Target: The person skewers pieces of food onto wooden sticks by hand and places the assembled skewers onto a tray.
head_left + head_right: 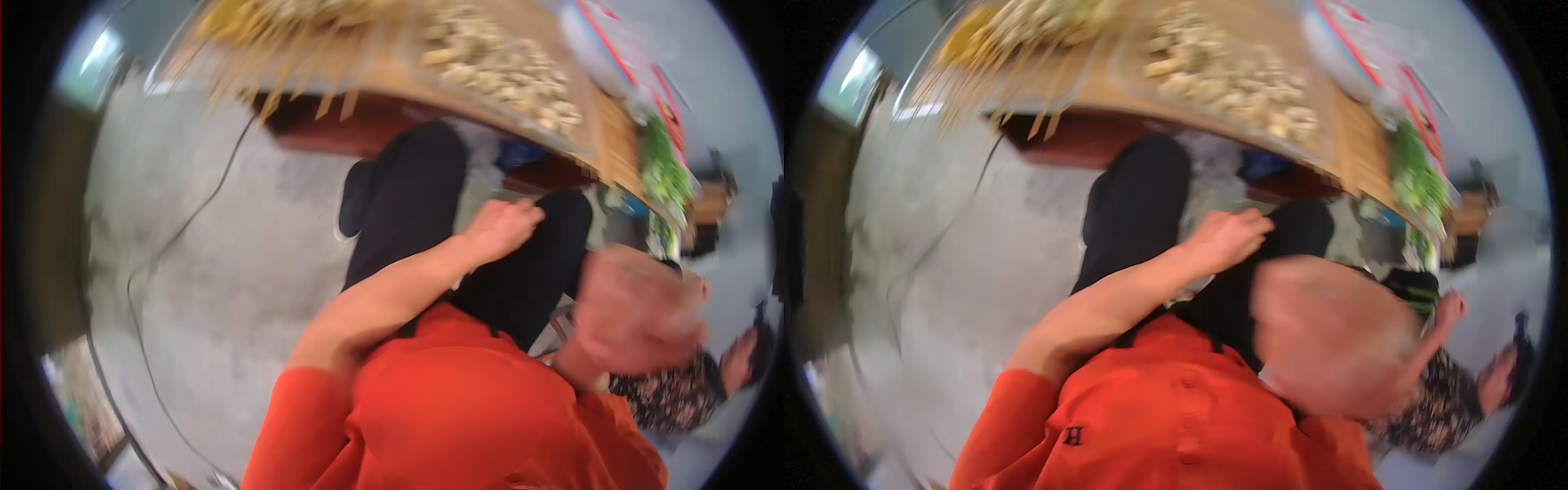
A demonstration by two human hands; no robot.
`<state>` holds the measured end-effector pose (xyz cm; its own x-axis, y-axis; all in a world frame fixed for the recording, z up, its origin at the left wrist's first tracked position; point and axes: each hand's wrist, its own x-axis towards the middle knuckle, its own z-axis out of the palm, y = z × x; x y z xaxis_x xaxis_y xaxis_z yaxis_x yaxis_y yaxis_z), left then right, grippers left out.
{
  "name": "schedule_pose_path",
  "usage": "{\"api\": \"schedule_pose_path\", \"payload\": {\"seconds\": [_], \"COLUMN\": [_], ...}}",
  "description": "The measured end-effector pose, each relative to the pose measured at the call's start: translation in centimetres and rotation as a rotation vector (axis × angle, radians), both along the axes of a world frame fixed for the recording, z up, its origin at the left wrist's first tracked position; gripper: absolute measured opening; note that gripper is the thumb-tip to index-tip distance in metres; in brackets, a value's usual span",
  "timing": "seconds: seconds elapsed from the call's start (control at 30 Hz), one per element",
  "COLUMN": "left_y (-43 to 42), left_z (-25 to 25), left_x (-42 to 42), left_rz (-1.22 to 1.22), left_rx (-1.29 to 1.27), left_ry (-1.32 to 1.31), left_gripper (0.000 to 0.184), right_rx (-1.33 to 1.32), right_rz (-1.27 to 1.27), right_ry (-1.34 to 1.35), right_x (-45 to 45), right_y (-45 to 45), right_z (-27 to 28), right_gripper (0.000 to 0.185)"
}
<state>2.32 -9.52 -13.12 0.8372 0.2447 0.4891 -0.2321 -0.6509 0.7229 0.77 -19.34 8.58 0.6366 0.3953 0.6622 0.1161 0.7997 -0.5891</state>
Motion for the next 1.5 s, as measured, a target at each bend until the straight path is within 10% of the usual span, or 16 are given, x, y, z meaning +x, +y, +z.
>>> {"api": "schedule_pose_path", "payload": {"seconds": [0.1,0.3,0.9,1.4,1.5], "left_y": [0.9,1.7,4.7,5.0,5.4], "left_z": [1.0,1.2,1.5,2.1,2.2], "left_x": [-1.0,-0.9,-2.3,-3.1,-3.2], "left_rz": [-0.031,-0.003,0.191,0.178,0.153], "left_rx": [-0.013,0.045,0.006,0.037,0.078], "left_ry": [0.085,0.188,0.318,0.282,0.232], "left_gripper": [0.024,0.021,0.023,0.024,0.023], "right_rx": [-0.563,-0.720,-1.053,-0.986,-0.889], "right_rz": [0.252,0.532,-0.569,-0.529,-0.371], "right_ry": [-0.229,-0.117,0.008,0.031,0.471], "right_x": [-1.2,-1.6,6.1,5.5,8.6], "right_y": [3.3,4.4,-7.8,-6.4,-6.2], "right_z": [-2.8,-9.6,-13.9,-15.6,-17.3], "right_gripper": [0.050,0.021,0.034,0.036,0.031]}}
